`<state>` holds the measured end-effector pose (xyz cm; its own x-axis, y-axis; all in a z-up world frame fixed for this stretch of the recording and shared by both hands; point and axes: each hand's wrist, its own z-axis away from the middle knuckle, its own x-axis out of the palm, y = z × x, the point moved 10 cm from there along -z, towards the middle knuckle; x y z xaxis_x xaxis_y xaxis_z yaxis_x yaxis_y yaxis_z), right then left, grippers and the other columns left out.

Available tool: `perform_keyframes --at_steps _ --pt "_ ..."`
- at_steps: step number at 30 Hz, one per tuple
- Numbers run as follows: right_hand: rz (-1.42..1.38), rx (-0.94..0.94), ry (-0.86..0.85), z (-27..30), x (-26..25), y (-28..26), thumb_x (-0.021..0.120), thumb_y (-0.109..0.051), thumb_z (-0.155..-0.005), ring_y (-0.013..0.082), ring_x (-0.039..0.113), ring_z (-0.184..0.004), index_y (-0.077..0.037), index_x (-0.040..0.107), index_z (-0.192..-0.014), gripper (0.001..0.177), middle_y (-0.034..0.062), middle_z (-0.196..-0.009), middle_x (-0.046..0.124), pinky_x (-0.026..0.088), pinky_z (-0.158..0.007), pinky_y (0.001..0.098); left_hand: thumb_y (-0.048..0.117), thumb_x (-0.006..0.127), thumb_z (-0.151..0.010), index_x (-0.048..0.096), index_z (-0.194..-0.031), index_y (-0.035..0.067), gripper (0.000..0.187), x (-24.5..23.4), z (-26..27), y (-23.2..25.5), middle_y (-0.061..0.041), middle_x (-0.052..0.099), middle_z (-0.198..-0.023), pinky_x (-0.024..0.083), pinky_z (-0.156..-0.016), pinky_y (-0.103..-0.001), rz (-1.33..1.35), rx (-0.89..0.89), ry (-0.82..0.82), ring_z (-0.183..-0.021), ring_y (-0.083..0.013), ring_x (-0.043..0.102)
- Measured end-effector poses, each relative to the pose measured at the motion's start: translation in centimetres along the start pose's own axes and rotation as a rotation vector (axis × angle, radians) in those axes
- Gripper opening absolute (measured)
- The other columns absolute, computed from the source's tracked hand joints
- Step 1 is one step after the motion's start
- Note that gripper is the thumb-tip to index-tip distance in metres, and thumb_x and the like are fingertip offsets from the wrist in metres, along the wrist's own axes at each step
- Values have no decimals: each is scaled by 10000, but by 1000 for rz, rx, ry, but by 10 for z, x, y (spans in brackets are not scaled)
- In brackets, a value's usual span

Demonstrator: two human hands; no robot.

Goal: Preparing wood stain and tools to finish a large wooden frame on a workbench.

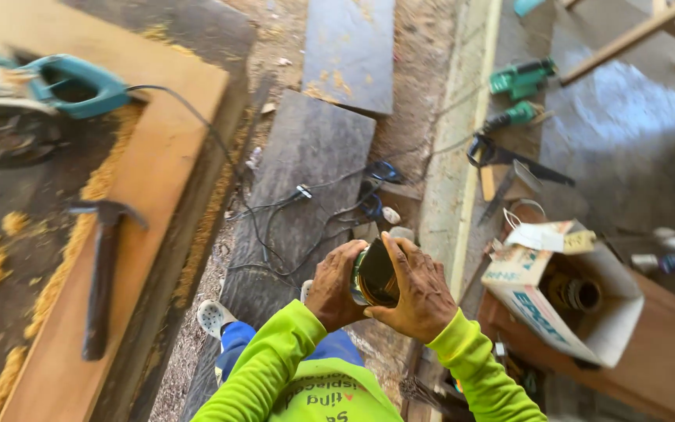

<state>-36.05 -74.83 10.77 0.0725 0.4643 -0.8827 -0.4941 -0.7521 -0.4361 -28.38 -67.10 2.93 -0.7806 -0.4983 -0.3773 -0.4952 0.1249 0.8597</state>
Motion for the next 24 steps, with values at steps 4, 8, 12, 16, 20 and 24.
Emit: perform_keyframes --at_steps 4,8,12,16,20,24 --pt "-17 92 69 28 -8 44 958 -342 -525 414 483 -1293 -69 299 -1524 1228 213 -1419 463 378 -1071 504 384 993 -558 387 -1445 46 1126 53 -9 8 -197 531 -1440 408 -1154 -501 68 46 -117 -1372 -400 512" --pt "8 137 161 44 -15 69 943 -319 -524 452 494 -1287 -49 323 -1501 1188 244 -1399 478 390 -1100 499 391 986 -628 310 -1532 25 1187 82 -14 8 -232 477 -1489 391 -1173 -509 142 52 -258 -1395 -427 488" --pt "-19 270 180 57 -12 111 926 -324 -532 429 529 -1266 -53 311 -1501 1179 247 -1373 501 444 -1077 497 365 980 -548 259 -1543 17 1277 64 -11 -8 -291 388 -1526 360 -1104 -535 149 -5 -401 -1372 -489 423" --pt "-31 510 183 72 -7 185 911 -338 -568 404 542 -1260 -75 285 -1533 1180 252 -1383 503 488 -1049 508 311 912 -718 467 -1479 151 895 24 48 -76 -173 510 -1466 460 -1063 -455 87 -210 -665 -1297 -385 545" --pt "10 676 251 78 -17 261 910 -350 -610 417 509 -1328 -86 287 -1559 1165 261 -1445 485 449 -1096 491 299 834 -802 608 -1361 203 611 -53 109 -146 -96 706 -1230 555 -960 -389 -2 -466 -653 -1126 -278 699" --pt "49 729 351 68 -27 357 920 -364 -608 417 497 -1359 -91 310 -1565 1166 257 -1480 485 424 -1134 471 341 867 -756 647 -1375 243 664 -111 218 -243 -66 742 -1233 569 -976 -358 -138 -709 -523 -1136 -193 727"
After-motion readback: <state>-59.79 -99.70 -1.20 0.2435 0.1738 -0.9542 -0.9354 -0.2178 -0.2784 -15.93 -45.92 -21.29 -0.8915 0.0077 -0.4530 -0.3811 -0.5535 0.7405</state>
